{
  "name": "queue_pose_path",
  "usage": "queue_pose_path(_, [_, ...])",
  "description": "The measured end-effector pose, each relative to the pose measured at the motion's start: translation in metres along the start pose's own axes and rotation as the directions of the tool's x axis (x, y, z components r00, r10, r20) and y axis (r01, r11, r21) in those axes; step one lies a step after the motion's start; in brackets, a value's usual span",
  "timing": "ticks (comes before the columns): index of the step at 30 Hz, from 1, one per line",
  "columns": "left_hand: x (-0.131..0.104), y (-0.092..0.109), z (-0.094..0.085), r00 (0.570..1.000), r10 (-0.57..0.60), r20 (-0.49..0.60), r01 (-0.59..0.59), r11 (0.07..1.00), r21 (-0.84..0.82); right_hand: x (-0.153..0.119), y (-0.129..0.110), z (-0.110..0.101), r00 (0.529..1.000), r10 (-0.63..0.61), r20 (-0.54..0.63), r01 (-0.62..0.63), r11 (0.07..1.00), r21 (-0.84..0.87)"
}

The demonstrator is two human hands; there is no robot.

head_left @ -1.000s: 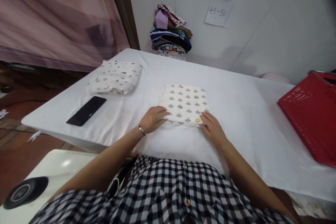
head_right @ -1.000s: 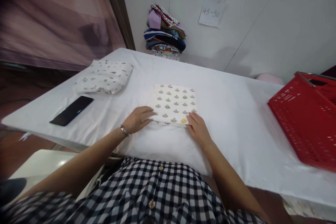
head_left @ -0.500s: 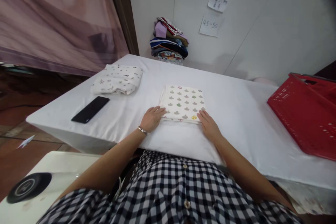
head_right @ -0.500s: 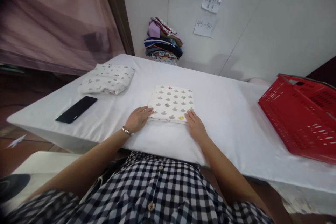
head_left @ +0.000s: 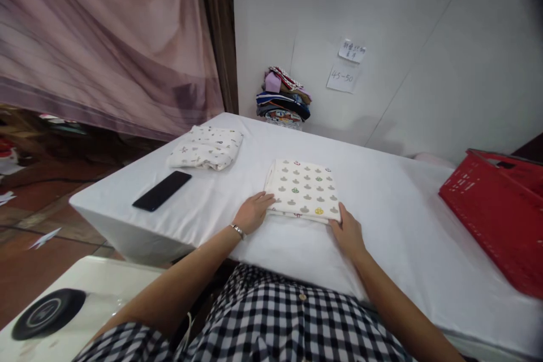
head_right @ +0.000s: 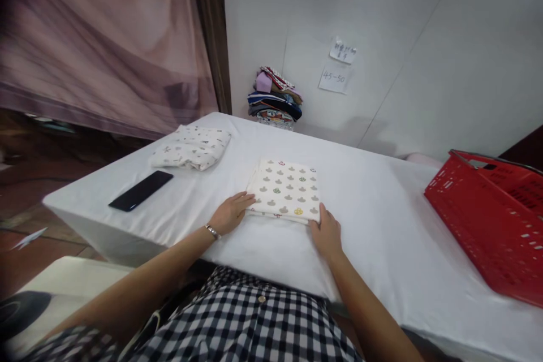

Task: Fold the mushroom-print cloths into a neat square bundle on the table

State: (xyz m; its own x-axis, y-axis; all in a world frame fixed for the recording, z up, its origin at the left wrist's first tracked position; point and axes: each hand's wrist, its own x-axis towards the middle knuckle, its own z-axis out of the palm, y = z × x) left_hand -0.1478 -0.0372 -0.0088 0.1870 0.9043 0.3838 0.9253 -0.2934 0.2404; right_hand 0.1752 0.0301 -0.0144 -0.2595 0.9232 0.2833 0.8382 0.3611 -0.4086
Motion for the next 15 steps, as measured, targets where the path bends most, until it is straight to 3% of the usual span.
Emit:
queue_pose_path(6, [-0.004,0.005,0.000,0.998,-0.059,-0.024,0.058,0.998,-0.029,0.001,0.008,0.004,0.997,-0.081,0.000,0.081,0.996,0.031])
queue_pose_path(9, [-0.003,0.005,-0.004,0.996,-0.086,-0.032,0.080,0.984,-0.159,0.001,0.013,0.006,0.996,-0.087,0.019,0.086,0.995,0.039])
queue_pose_path(11, [0.001,0.003,-0.009,0.984,-0.176,0.003,0.170,0.944,-0.284,0.000,0.018,0.008,0.996,-0.082,0.039,0.080,0.995,0.051])
queue_pose_path(13, [0.010,0.000,-0.017,0.942,-0.331,0.055,0.326,0.861,-0.390,0.000,0.021,0.008,0.996,-0.080,0.042,0.077,0.995,0.071])
queue_pose_path(15, [0.024,-0.006,-0.023,0.870,-0.486,0.080,0.468,0.767,-0.439,0.001,0.020,0.004,0.995,-0.100,0.010,0.099,0.992,0.083])
